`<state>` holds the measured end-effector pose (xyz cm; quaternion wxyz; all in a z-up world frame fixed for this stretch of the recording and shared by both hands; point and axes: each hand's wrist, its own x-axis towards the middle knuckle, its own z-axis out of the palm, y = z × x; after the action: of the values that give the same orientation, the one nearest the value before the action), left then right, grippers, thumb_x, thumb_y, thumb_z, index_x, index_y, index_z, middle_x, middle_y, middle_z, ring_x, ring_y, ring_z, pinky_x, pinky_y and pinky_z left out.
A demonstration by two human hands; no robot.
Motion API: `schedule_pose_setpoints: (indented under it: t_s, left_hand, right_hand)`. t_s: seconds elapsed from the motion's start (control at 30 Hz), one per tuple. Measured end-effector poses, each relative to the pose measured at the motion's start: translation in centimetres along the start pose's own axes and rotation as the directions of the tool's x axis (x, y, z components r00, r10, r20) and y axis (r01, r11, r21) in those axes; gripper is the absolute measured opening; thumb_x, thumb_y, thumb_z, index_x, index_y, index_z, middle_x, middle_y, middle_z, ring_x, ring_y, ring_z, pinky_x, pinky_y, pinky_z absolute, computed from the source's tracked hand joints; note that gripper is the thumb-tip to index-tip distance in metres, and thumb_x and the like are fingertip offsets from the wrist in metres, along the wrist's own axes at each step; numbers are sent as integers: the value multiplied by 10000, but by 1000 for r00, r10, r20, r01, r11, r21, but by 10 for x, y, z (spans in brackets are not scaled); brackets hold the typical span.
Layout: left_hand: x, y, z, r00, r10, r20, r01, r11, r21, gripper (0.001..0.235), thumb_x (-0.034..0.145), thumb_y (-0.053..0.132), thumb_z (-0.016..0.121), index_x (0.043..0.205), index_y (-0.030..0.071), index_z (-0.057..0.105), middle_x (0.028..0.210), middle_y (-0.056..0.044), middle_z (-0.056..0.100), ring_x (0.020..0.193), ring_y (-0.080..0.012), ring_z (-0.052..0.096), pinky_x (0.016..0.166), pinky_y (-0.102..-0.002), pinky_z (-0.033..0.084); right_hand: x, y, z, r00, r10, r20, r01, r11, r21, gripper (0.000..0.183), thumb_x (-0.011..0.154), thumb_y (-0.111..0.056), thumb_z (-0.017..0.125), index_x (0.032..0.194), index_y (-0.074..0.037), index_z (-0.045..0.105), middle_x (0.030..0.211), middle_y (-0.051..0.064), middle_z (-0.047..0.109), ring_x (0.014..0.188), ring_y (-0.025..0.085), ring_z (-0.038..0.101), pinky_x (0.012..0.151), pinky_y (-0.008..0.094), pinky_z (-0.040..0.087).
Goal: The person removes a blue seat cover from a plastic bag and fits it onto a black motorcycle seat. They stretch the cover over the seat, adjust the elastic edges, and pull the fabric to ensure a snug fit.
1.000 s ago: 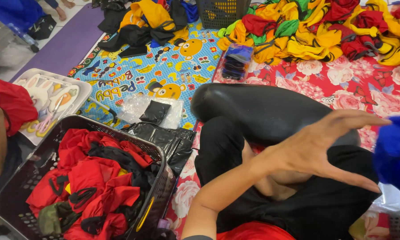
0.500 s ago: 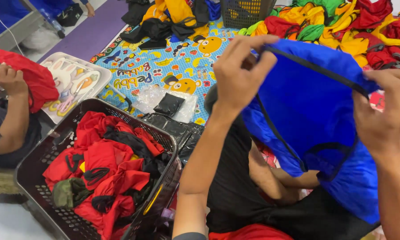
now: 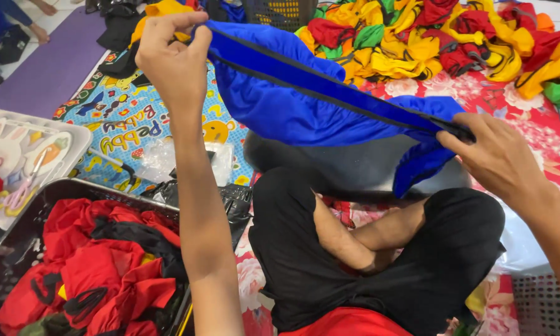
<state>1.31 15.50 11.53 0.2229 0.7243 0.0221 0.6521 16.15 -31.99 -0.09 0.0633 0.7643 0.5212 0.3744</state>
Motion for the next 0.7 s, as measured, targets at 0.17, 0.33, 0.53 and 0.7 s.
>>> schedule_pose_setpoints:
  t_s: [0.17,0.33,0.53,0.7]
  left_hand:
    - [-14,11,7,967,-239,90,250,957,-147,141,831,-68,695,890,55,655,899,-72,685,441,-135,670,431,-222,512]
    - [-34,7,13,970,111,218,-141,981,131,389,723,-158,587,776,150,820,1060,-47,607,686,-178,525,632,-329,480]
    - [-45,-17,31,937,127,326,-198,961,194,427,780,-77,791,1156,124,815,1121,-35,630,662,-217,674,678,-346,564]
    - [-36,17,43,849,46,527,-99,992,73,632,782,-87,755,1394,46,668,1199,-148,506,749,-258,612,821,-412,531]
  right_hand:
    - [1,2,8,973,231,4,-227,954,193,241,979,27,667,1199,-65,639,1284,174,583,1004,316,659,778,432,580]
    - [1,-2,20,941,331,-66,-299,910,288,149,1075,12,638,1224,20,638,1145,188,622,929,346,637,782,454,534]
    - [-11,-3,17,906,388,-167,-326,894,308,366,988,-184,761,1256,25,625,1121,220,636,936,424,667,817,492,556]
    - [-55,22,30,918,390,68,-395,892,220,676,780,9,656,1411,-212,554,1297,139,580,1063,370,612,824,494,509]
